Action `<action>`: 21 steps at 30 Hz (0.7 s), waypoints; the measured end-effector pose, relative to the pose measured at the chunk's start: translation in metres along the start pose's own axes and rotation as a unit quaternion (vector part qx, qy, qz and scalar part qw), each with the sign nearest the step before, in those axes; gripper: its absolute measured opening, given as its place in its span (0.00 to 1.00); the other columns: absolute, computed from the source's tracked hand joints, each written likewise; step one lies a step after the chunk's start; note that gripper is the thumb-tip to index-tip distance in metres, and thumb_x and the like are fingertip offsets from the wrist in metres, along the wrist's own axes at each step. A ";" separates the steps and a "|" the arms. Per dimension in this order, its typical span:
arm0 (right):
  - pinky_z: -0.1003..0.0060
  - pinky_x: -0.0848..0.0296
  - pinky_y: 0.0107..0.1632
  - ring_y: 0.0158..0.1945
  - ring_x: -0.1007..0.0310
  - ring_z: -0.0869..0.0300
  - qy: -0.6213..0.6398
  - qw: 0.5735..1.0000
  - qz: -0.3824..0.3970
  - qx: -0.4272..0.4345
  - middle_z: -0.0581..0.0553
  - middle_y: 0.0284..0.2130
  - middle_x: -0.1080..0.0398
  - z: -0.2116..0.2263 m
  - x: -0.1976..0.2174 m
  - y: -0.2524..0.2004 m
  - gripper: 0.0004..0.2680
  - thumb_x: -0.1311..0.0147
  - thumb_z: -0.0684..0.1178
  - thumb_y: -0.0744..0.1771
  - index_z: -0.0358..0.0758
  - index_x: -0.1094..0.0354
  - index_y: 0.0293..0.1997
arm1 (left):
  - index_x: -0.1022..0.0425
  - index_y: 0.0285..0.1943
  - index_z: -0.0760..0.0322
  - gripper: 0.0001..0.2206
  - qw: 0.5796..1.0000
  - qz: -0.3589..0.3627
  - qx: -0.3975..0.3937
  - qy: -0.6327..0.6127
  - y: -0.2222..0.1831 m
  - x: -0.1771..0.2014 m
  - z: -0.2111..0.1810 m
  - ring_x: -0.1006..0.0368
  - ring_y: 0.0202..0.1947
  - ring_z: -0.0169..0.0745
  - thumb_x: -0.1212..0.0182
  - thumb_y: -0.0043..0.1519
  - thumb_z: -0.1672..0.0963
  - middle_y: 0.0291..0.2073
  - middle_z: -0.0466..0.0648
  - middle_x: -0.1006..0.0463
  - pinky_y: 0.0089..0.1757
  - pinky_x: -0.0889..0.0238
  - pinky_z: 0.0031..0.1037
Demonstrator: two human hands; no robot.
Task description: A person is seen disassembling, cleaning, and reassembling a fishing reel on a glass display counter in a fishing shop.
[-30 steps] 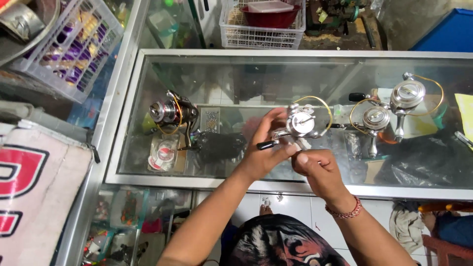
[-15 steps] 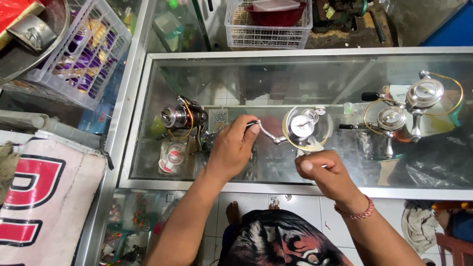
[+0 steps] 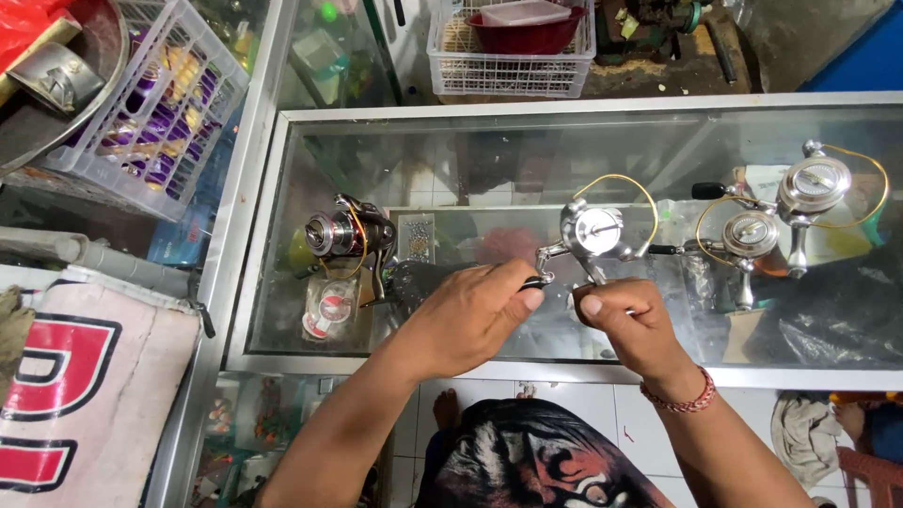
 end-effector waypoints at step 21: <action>0.67 0.49 0.21 0.16 0.58 0.64 -0.064 0.996 0.058 -0.019 0.55 0.10 0.53 0.032 -0.014 -0.005 0.18 0.46 0.43 0.67 0.46 0.47 0.12 | 0.28 0.40 0.63 0.18 0.984 -0.065 0.035 0.160 0.006 0.023 0.051 0.28 0.32 0.59 0.59 0.73 0.50 0.27 0.52 0.29 0.37 0.35 0.41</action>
Point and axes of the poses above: each hand's wrist, its own y-axis towards the middle knuckle, its own x-axis out of the back of the hand, z = x × y, the point moved 2 cm from there along y, towards the middle knuckle
